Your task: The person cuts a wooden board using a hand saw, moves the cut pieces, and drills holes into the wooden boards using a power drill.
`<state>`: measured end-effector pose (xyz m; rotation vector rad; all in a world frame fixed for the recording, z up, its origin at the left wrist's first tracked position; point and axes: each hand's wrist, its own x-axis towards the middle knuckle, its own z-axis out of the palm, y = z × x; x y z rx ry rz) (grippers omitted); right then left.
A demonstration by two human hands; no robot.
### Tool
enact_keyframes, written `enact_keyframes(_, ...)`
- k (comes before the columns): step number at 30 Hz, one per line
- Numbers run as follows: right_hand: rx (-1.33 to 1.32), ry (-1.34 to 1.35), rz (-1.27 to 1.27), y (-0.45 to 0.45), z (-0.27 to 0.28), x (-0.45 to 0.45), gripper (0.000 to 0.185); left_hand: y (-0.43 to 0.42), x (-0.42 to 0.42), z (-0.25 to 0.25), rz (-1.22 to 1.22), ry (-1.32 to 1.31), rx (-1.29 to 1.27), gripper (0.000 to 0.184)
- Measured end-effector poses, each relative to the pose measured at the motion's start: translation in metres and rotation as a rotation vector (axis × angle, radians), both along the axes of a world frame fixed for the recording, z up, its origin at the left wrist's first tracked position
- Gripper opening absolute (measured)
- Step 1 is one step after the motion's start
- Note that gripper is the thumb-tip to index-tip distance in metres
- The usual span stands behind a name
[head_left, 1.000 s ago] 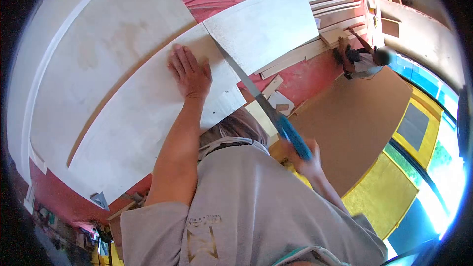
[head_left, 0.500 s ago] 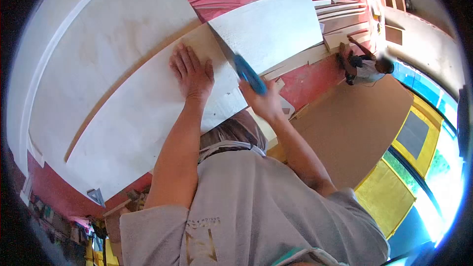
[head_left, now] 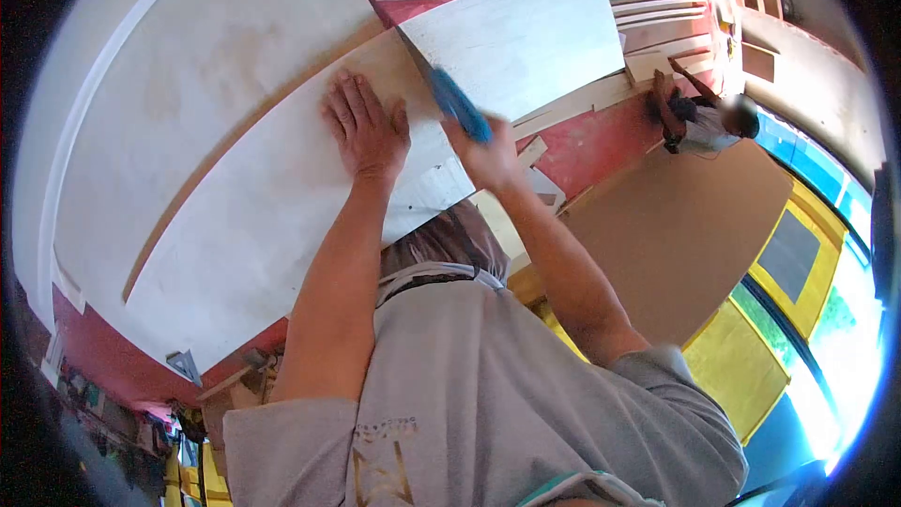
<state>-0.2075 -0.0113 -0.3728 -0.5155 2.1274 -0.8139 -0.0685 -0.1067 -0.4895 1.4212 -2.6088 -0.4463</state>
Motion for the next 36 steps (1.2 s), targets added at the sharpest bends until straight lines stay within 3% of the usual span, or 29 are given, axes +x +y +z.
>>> enact_keyframes(3,0.127,-0.017,-0.001,-0.012,0.02,-0.003,0.037,-0.003,0.001,-0.003,-0.017,-0.028,-0.049,0.082)
enact_keyframes(5,0.17,-0.024,-0.014,0.044,0.053,0.011,0.035,-0.003,0.002,-0.005,-0.004,0.016,-0.019,0.082)
enact_keyframes(7,0.346,-0.114,-0.082,0.1,0.133,0.025,0.023,0.002,0.006,-0.005,-0.008,0.006,-0.006,0.082)
enact_keyframes(8,0.223,-0.111,-0.099,0.13,0.17,0.034,0.021,0.0,0.002,-0.006,-0.003,0.004,-0.013,0.083)
enact_keyframes(9,0.267,-0.086,-0.033,0.173,0.196,0.036,0.018,0.001,0.004,-0.005,-0.009,0.005,-0.001,0.083)
enact_keyframes(12,0.422,-0.118,-0.032,0.176,0.269,0.037,0.016,0.0,0.003,-0.004,-0.007,0.035,-0.032,0.083)
enact_keyframes(13,0.487,-0.133,-0.007,0.172,0.272,0.035,0.015,0.0,0.003,-0.003,-0.004,0.0,-0.007,0.084)
enact_keyframes(14,0.292,-0.053,-0.053,0.181,0.231,0.036,0.016,-0.002,0.002,-0.002,0.003,-0.035,0.015,0.084)
enact_keyframes(16,0.283,-0.006,-0.054,0.132,0.14,0.022,0.022,-0.003,0.001,-0.001,0.009,-0.013,0.027,0.084)
enact_keyframes(18,0.01,-0.028,-0.083,0.074,0.004,0.008,0.028,0.0,0.003,0.0,0.018,0.004,0.039,0.084)
enact_keyframes(19,0.016,-0.057,-0.044,0.017,-0.005,-0.002,0.03,-0.001,0.001,0.0,0.011,-0.003,0.037,0.084)
enact_keyframes(20,-0.019,-0.045,-0.018,-0.022,-0.006,-0.006,0.034,-0.001,0.003,0.002,-0.004,-0.012,0.035,0.084)
enact_keyframes(23,0.095,-0.021,-0.019,-0.003,0.01,-0.004,0.036,-0.003,0.002,0.0,0.011,-0.026,0.055,0.083)
enact_keyframes(25,0.223,-0.056,-0.071,0.067,0.073,0.016,0.036,0.0,0.001,-0.007,-0.002,0.001,0.002,0.083)
enact_keyframes(26,0.245,-0.04,-0.021,0.096,0.12,0.022,0.027,0.001,0.004,-0.011,-0.01,0.011,-0.059,0.083)
enact_keyframes(27,0.293,-0.105,-0.134,0.126,0.165,0.035,0.017,0.002,0.005,-0.01,-0.016,0.016,-0.052,0.083)
enact_keyframes(28,0.341,-0.079,-0.017,0.158,0.207,0.036,0.013,0.001,0.005,-0.01,-0.014,0.004,-0.043,0.084)
enact_keyframes(30,0.529,-0.115,-0.018,0.178,0.276,0.041,0.013,0.0,0.004,-0.007,-0.019,-0.01,-0.029,0.084)
enact_keyframes(32,0.624,-0.146,0.006,0.177,0.285,0.039,0.013,-0.001,0.002,-0.006,-0.013,-0.023,-0.043,0.085)
enact_keyframes(34,0.399,-0.064,0.024,0.151,0.239,0.032,0.015,-0.001,0.002,-0.002,-0.012,-0.029,-0.018,0.085)
enact_keyframes(36,0.39,-0.021,0.031,0.111,0.12,0.021,0.02,-0.001,0.002,-0.002,-0.007,-0.034,0.01,0.085)
